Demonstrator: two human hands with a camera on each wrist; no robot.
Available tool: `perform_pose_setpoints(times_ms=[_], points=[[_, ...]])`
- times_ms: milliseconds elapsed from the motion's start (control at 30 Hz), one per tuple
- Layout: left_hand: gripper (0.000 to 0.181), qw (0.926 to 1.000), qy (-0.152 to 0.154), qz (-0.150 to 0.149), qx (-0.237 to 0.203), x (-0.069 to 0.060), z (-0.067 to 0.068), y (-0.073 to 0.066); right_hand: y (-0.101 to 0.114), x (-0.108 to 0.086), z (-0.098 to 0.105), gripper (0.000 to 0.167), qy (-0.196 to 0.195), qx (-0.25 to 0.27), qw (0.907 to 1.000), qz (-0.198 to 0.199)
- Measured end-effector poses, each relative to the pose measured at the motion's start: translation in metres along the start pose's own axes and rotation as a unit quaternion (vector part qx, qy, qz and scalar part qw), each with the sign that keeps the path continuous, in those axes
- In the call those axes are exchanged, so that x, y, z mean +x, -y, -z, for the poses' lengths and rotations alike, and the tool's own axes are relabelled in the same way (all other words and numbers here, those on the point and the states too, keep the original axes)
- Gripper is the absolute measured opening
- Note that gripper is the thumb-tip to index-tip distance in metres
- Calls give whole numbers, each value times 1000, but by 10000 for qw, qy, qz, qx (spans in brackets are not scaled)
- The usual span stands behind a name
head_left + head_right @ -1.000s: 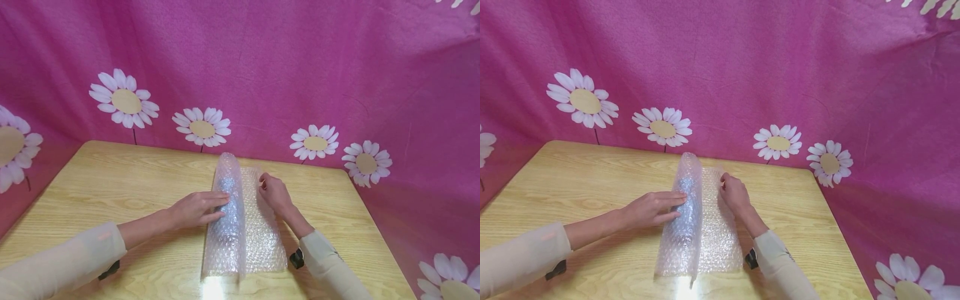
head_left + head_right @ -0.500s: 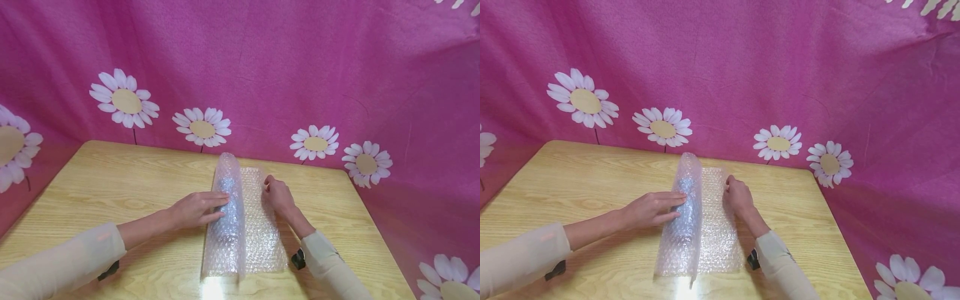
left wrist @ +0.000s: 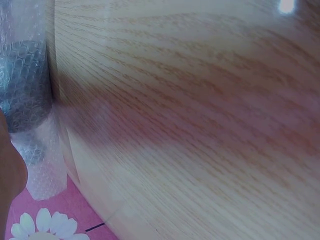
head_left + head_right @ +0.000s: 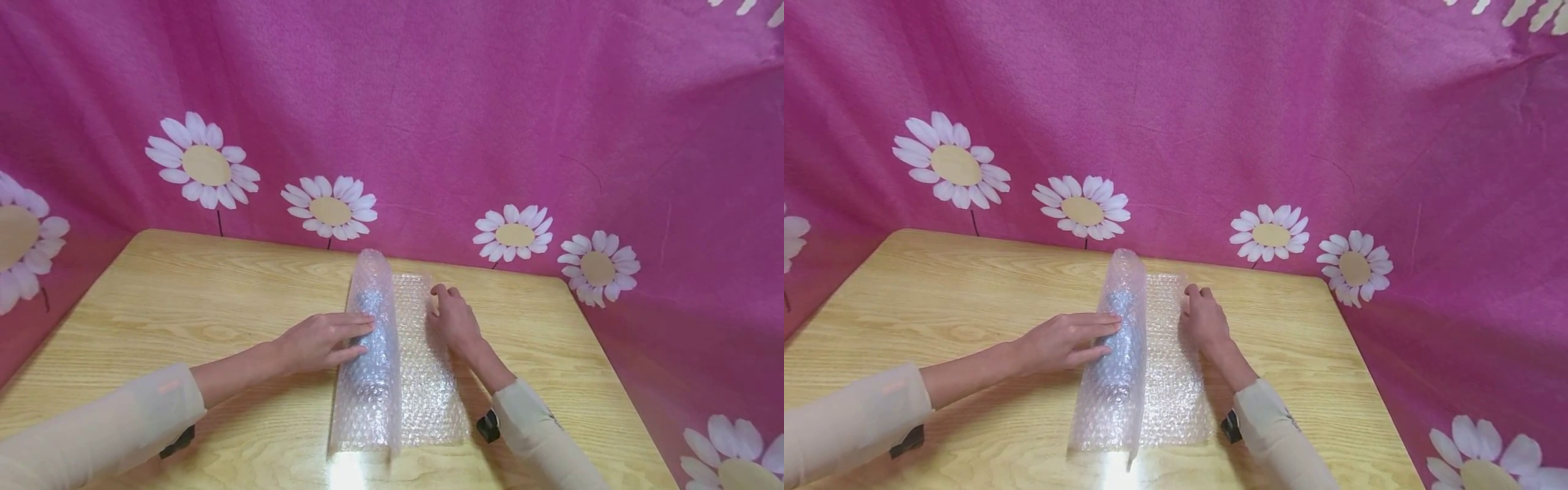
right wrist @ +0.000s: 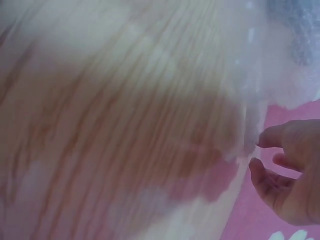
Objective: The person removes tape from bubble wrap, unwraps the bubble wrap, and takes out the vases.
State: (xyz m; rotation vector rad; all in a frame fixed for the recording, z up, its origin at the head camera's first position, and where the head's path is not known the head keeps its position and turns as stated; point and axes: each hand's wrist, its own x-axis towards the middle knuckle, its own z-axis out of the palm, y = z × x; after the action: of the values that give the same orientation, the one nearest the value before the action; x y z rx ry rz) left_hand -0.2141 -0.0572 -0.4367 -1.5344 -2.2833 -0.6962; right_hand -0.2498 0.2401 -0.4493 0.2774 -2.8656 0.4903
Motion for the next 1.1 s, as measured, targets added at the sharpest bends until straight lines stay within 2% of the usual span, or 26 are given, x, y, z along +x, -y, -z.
perform_pose_setpoints(times_ms=[267,433,667,833,933,1100], points=[[43,10000,3,77,20,-1,0,0,27,-5,9,38,-262,279,9962,777],[44,9999,24,121,-25,-1,0,-1,48,-10,18,38,202,1203,9913,498],[44,9999,15,118,-67,-2,1,-1,74,-17,32,35,857,2316,9690,66],[45,9999,10,127,-90,-3,3,-1,84,-23,35,35,1210,2728,9544,-30],[45,9999,8,119,-102,-3,3,-1,87,-26,36,37,1269,2805,9514,7],[45,9999,-6,103,-71,-3,3,-1,88,-32,36,41,1292,2747,9528,97]])
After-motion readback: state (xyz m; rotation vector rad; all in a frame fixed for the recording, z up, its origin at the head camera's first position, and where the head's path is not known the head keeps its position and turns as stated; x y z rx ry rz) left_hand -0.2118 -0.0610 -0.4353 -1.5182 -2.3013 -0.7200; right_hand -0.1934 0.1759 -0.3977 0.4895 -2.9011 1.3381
